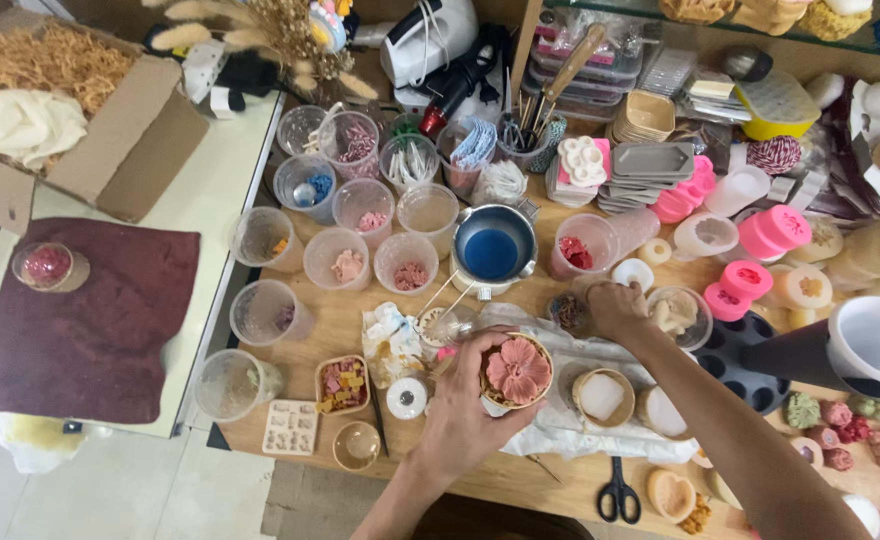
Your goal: The person places a pre-formed candle into a cup, pours shredded material into the cup, and places decorative pieces on top of the candle.
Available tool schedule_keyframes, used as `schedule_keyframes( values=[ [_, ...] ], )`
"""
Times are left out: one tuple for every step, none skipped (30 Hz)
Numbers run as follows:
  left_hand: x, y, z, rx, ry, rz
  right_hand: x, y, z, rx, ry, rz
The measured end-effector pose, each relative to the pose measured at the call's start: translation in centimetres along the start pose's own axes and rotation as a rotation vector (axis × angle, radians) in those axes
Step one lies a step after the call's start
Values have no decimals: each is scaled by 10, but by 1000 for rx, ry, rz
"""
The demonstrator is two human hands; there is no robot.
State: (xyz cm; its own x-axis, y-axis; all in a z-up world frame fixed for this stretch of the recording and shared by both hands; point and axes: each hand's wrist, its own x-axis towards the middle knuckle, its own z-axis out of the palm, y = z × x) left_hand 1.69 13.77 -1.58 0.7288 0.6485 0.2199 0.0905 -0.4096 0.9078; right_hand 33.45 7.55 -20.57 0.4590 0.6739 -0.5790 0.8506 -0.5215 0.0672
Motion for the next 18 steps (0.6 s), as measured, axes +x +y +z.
schedule_keyframes(
  values=[
    [-2, 1, 2, -7, 3, -11, 1, 3, 7, -4, -3, -2],
    [-3, 2, 2, -6, 7, -10, 5, 4, 11, -26, 50, -33],
    [-5, 3, 3, -8, 9, -43, 7, 6, 13, -48, 104, -63],
    [-7, 4, 4, -9, 9, -77, 7, 6, 14, -49, 104, -66],
    [-8, 4, 6, -8, 12, -78, 7, 6, 12, -100, 110, -52],
    [-10, 3, 7, -16, 26, -68, 3, 4, 9, -151, 111, -38],
    [-11, 3, 9, -25, 41, -57, -3, 4, 5, -152, 107, -40],
    [-13, 3, 13, -26, 43, -63, -10, 5, 1, -161, 223, -89],
    [-15, 4, 16, -1, 41, -80, -19, 5, -3, -170, 338, -140],
    [-15, 4, 17, 28, 41, -93, -25, 6, -12, -171, 339, -144],
    [-16, 5, 18, 30, 45, -93, -34, 7, -22, -109, 329, -118],
    [-17, 7, 19, 6, 22, -108, -48, 9, -33, 9, 340, -86],
    [-18, 9, 21, -17, -1, -122, -63, 11, -49, 169, 371, -52],
    [-19, 12, 24, -18, 4, -120, -85, 14, -63, 341, 445, -48],
    [-19, 15, 27, -30, 2, -88, -112, 15, -77, 512, 513, -51],
    [-20, 18, 29, -41, 1, -55, -144, 13, -89, 613, 618, -128],
    [-20, 22, 33, -41, 7, -52, -180, 12, -97, 671, 739, -252],
    [-20, 25, 38, -42, 5, -41, -216, 5, -101, 730, 859, -378]
  ],
)
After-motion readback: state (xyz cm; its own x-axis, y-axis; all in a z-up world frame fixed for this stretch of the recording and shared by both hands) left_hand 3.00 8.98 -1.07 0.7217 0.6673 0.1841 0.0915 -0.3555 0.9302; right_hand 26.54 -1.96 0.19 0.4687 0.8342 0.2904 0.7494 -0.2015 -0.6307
